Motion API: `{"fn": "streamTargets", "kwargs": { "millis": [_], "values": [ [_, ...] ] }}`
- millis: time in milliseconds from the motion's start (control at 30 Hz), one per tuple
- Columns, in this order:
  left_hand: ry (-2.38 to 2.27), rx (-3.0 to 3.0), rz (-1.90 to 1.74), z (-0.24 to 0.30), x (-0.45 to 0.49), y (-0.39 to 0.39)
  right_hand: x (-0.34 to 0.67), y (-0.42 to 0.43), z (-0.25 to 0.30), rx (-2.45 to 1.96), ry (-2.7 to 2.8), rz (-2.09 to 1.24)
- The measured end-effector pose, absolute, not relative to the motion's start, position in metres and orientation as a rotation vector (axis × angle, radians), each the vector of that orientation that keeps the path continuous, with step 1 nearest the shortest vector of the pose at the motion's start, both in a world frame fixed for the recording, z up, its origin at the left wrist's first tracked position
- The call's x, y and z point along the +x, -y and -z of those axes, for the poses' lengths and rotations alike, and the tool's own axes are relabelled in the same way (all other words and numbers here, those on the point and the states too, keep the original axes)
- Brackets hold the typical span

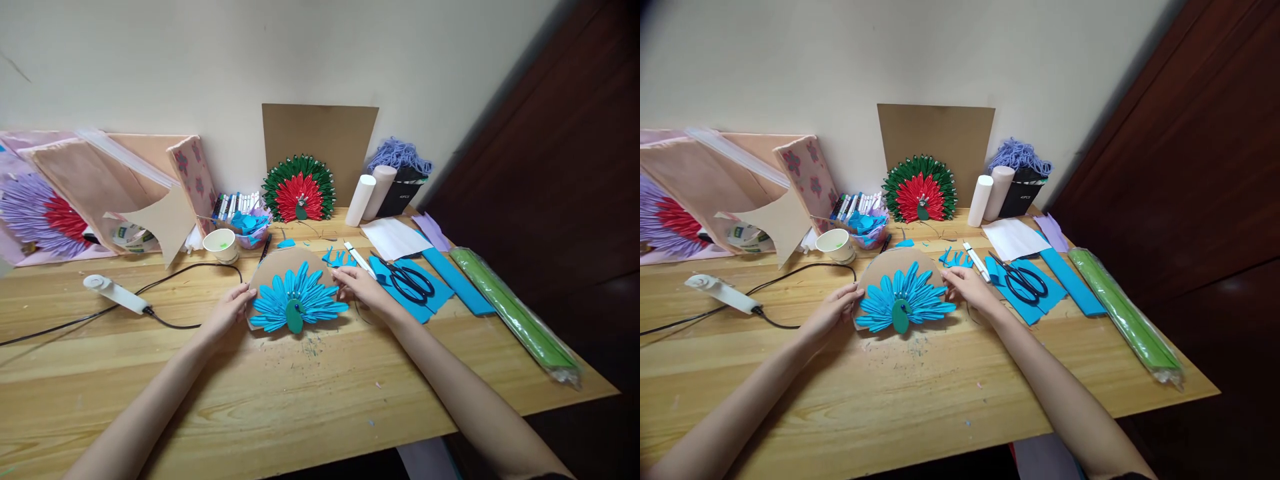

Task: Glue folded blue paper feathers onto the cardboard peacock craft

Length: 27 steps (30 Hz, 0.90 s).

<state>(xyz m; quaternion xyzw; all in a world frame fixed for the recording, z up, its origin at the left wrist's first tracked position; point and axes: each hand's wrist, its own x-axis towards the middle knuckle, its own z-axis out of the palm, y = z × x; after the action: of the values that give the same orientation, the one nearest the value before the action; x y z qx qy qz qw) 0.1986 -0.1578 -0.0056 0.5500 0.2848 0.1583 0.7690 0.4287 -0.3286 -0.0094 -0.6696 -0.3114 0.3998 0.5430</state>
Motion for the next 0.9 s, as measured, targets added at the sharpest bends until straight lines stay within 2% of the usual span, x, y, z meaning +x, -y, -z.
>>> {"fn": "streamTargets", "kwargs": {
  "millis": [167,900],
  "values": [
    [-0.665,1.165,-0.439,0.003,0.199,0.152,0.429,0.329,0.008,-1.576,0.762,-0.919],
    [-0.645,1.205,-0.457,0.006,0.199,0.157,0.409,0.330,0.005,-1.604,0.772,-0.842]
  ]
}}
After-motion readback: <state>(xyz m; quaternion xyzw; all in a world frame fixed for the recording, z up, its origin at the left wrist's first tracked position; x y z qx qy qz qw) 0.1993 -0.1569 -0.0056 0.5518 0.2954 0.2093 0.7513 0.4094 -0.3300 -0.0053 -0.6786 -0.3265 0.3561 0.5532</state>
